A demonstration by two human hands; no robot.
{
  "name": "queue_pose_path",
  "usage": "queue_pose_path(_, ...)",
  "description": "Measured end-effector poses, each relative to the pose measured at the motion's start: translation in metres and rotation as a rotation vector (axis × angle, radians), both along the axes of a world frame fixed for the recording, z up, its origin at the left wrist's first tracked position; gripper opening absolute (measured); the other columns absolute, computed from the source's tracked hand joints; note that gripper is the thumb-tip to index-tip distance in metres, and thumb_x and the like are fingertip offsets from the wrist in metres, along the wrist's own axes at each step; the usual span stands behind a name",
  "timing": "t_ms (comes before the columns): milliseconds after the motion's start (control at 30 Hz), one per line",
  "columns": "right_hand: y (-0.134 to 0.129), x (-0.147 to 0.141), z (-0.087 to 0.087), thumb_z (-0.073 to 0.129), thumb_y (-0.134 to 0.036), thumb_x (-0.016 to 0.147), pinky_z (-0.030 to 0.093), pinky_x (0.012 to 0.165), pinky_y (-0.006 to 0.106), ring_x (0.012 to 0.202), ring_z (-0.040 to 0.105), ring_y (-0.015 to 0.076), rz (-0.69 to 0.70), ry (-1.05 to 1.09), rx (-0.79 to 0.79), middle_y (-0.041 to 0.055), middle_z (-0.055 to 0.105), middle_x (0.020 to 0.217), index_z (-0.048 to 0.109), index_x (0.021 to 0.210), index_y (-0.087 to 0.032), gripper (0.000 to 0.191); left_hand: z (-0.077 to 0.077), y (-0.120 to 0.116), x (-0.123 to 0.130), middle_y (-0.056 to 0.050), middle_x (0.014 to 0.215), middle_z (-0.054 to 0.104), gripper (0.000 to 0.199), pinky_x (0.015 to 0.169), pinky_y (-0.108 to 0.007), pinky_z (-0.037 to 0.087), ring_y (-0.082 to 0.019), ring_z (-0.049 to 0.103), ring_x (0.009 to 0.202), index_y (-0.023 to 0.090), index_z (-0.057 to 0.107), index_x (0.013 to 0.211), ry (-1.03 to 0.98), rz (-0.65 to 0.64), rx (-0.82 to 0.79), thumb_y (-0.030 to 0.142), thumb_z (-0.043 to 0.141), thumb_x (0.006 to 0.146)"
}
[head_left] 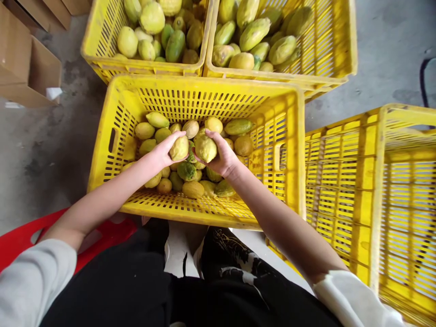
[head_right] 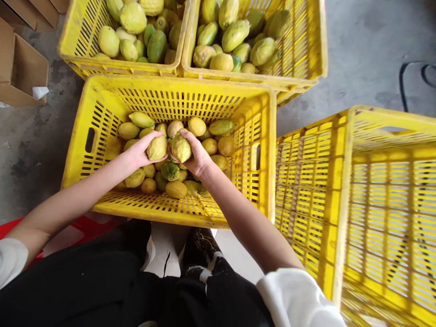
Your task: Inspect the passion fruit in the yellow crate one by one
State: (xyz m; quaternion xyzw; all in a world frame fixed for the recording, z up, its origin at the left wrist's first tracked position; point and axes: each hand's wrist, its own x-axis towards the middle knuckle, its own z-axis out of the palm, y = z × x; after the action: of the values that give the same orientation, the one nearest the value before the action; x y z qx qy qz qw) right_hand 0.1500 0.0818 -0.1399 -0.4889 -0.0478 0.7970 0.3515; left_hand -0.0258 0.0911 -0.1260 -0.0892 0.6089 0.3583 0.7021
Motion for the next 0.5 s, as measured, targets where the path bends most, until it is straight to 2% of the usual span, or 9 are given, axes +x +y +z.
queue_pose_path(133,-0.001,0.001,0.0,0.094,-0.057,0.106,0.081,0.075,0.042,0.084,0.089,0.0295,-0.031,0.023,-0.023,0.0009,0.082,0.084,0.077,0.119,-0.031,0.034,-0.006,0.0,-0.001,0.001,0.085,0.08,0.03,0.071,-0.027,0.071,-0.023,0.085,0.077,0.031,0.081,0.125,0.021,0.036,0.02,0.046,0.1,0.108)
queue_pose_path(367,-0.001,0.001,0.009,0.088,-0.061,0.107,0.081,0.077,0.045,0.09,0.092,0.034,-0.039,-0.017,-0.007,0.0042,0.084,0.083,0.081,0.12,-0.03,0.034,0.003,0.0,0.0,-0.004,0.094,0.085,0.035,0.078,-0.038,0.08,-0.028,0.088,0.082,0.031,0.081,0.132,-0.053,0.063,-0.025,0.053,0.095,0.11)
queue_pose_path(500,-0.001,-0.002,0.01,0.086,-0.064,0.108,0.08,0.078,0.043,0.091,0.092,0.0335,-0.03,-0.016,0.037,0.0031,0.085,0.084,0.081,0.121,-0.03,0.036,0.002,-0.001,0.002,-0.004,0.096,0.086,0.044,0.081,-0.038,0.08,-0.027,0.088,0.082,0.031,0.082,0.137,-0.085,0.033,-0.007,0.057,0.101,0.108)
